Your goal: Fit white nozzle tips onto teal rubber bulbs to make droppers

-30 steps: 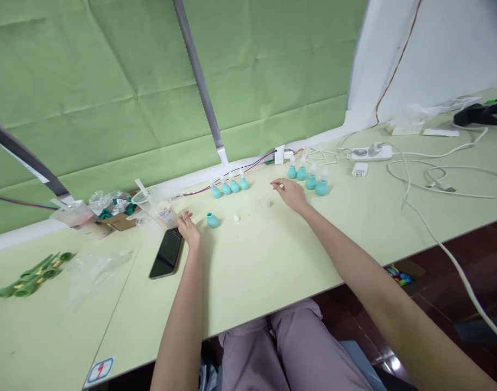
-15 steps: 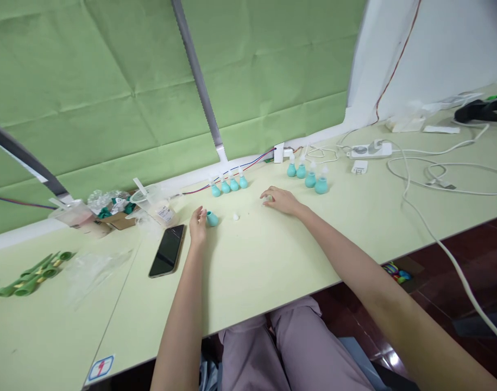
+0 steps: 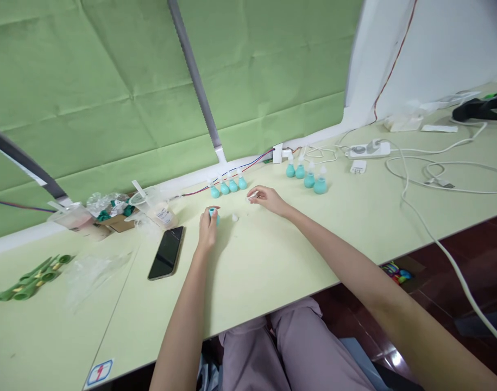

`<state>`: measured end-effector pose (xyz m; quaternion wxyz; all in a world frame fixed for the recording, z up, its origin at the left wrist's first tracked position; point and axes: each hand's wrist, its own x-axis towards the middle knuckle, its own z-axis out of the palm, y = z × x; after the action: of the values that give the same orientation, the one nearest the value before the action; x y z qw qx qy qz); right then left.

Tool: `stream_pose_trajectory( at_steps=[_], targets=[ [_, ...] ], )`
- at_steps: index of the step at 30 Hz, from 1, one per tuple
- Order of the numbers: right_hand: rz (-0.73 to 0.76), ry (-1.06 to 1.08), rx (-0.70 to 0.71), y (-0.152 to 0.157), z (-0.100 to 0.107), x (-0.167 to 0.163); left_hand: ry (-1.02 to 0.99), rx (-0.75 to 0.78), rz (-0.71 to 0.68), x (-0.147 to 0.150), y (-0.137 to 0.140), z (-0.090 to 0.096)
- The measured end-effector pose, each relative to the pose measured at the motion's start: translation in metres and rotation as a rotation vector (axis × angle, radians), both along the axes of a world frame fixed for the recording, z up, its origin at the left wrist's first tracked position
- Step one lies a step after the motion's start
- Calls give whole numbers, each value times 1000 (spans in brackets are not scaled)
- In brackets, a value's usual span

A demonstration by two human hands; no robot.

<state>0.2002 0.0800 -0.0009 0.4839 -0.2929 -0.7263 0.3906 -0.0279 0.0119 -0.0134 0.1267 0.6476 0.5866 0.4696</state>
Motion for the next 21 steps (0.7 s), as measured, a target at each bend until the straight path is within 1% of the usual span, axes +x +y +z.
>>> stream_pose_trajectory(
  at_steps=[2, 5, 9, 11, 16, 21],
  targets=[
    [57, 55, -42, -6, 3, -7, 41, 15, -50, 12, -7, 6],
    [105, 111, -60, -11, 4, -14, 43, 32, -93, 24, -14, 10],
    [144, 173, -92, -14, 1, -20, -16, -17, -91, 28, -14, 7],
    [170, 204, -112, -15, 0, -22, -6, -42, -95, 27, -12, 4],
    [208, 161, -127, -20, 2, -24, 124, -5, -116, 27, -6, -1],
    [207, 151, -103, -25, 4, -27, 262, 53, -128, 33, -11, 4]
  ],
)
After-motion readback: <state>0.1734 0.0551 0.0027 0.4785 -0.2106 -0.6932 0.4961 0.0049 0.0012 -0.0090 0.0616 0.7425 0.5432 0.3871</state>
